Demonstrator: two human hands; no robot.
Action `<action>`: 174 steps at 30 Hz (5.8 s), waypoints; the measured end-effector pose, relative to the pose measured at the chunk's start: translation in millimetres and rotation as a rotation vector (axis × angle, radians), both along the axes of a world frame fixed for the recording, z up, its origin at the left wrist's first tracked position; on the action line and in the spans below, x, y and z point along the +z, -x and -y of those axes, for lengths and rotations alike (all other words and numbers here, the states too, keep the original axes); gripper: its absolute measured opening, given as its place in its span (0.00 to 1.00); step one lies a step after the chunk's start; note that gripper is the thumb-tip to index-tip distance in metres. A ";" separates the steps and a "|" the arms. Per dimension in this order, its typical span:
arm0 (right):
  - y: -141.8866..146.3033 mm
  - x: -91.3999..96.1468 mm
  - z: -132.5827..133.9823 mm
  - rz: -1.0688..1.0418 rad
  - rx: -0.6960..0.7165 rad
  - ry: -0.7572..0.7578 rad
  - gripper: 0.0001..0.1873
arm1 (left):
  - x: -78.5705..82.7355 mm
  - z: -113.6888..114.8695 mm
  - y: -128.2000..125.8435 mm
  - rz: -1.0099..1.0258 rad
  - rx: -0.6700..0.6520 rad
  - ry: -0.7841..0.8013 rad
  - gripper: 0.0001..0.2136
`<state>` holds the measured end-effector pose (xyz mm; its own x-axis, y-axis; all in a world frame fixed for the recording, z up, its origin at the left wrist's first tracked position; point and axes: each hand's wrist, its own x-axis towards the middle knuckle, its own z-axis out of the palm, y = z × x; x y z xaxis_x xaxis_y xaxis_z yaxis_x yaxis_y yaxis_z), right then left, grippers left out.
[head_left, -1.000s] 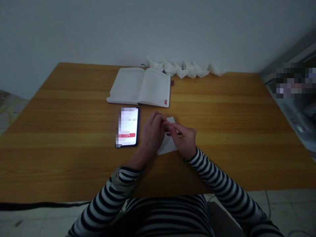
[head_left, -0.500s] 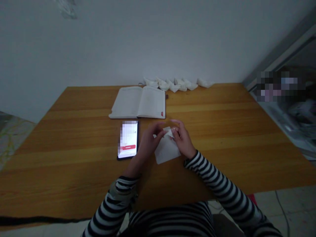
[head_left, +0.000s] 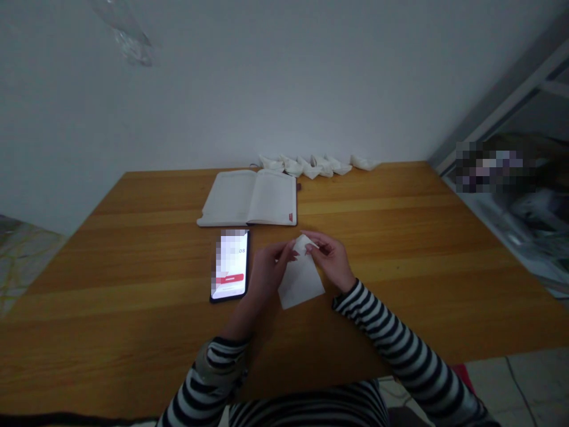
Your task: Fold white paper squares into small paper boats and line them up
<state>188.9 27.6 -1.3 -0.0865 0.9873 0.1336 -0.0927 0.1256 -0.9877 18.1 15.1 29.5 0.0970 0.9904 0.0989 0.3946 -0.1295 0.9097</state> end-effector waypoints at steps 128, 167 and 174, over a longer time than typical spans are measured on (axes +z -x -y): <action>-8.1 -3.1 -18.5 0.092 0.214 -0.073 0.23 | -15.1 -15.2 18.5 0.031 -0.052 -0.063 0.24; -43.4 -13.3 -20.1 0.879 0.290 -0.549 0.11 | -18.0 -5.2 9.1 -0.750 -0.331 -0.268 0.10; -44.0 -6.8 -21.9 0.951 0.274 -0.575 0.13 | -14.2 -6.5 14.1 -0.738 -0.366 -0.269 0.13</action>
